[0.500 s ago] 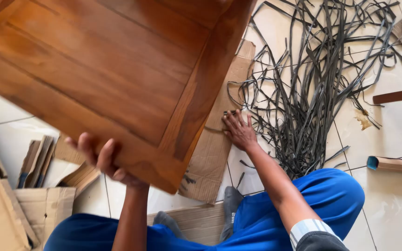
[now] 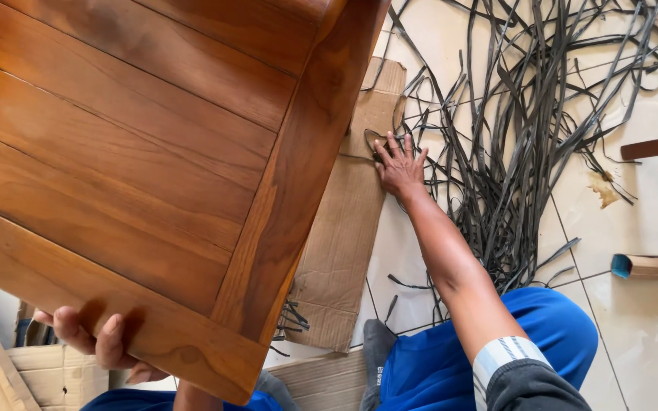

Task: Wrapping a wooden chair leg with decorative dark fiber strips.

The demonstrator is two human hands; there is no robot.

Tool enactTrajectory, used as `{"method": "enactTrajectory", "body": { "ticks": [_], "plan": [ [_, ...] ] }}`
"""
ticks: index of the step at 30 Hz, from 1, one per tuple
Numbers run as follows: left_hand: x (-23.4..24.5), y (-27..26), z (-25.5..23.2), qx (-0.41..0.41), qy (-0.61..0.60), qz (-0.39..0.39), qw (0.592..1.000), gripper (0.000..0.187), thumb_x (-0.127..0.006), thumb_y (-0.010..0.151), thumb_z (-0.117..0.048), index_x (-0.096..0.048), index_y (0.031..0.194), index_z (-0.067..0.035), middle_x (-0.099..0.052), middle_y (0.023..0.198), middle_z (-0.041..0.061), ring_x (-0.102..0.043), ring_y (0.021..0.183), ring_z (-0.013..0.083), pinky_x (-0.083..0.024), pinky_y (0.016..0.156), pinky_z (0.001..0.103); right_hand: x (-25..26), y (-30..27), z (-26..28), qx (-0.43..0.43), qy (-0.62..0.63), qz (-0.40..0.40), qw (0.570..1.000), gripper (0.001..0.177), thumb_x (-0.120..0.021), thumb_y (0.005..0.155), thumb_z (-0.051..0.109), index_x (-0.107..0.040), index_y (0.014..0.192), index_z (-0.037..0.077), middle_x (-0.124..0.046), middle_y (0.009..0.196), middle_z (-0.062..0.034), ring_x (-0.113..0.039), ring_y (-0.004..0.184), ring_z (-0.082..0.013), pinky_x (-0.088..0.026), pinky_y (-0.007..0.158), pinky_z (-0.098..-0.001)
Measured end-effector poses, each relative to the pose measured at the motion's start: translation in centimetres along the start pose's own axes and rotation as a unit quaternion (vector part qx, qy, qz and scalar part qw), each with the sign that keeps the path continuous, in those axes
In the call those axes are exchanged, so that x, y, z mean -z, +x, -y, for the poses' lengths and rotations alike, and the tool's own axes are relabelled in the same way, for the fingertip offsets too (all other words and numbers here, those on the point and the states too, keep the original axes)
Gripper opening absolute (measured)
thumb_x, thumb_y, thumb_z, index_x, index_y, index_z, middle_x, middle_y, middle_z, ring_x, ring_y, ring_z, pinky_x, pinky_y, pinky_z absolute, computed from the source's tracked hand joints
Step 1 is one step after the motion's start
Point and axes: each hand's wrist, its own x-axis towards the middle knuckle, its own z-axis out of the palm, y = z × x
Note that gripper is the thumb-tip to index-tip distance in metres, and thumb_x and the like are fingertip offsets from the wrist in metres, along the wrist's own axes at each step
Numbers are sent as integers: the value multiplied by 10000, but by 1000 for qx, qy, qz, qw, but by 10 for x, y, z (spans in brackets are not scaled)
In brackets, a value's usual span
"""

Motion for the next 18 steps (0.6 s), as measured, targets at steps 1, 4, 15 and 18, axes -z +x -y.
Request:
{"method": "enactTrajectory", "body": {
  "ticks": [1, 4, 15, 18],
  "plan": [
    [-3, 1, -3, 2, -1, 2, 1000, 692, -118, 980, -803, -581, 1080, -300, -495, 1534, -80, -319, 1560, 191, -59, 1409, 538, -8, -9, -7, -2, -1, 2, 1000, 603, -322, 1031, 508, -226, 1616, 398, -78, 1733, 54, -42, 1576, -392, -83, 1131, -841],
    [-7, 4, -14, 22, 11, -9, 1000, 689, -112, 994, -785, -552, 1025, -256, -499, 1476, -38, -318, 1532, 202, -58, 1396, 562, -29, -44, -25, -53, 14, -19, 998, 608, -138, 1053, 526, -111, 1636, 356, -89, 1727, 12, -59, 1569, -369, -6, 1180, -776],
    [-32, 3, -43, 96, -110, -56, 988, 642, -192, 1017, -752, -586, 1131, -258, -410, 1615, -112, -132, 1638, 146, 1, 1449, 524, -84, -162, -96, -260, -55, -23, 964, 742, -522, 867, 164, -362, 1591, 126, -350, 1656, -147, -127, 1565, -443, 20, 1163, -735],
    [-25, 0, -37, 115, -72, -48, 990, 649, -237, 1002, -776, -578, 1047, -225, -443, 1575, -56, -137, 1627, 196, 48, 1417, 533, -76, -176, -95, -269, -62, 1, 961, 584, -510, 911, 168, -501, 1487, 75, -260, 1708, -146, -86, 1580, -457, 70, 1160, -742]
  ]
}}
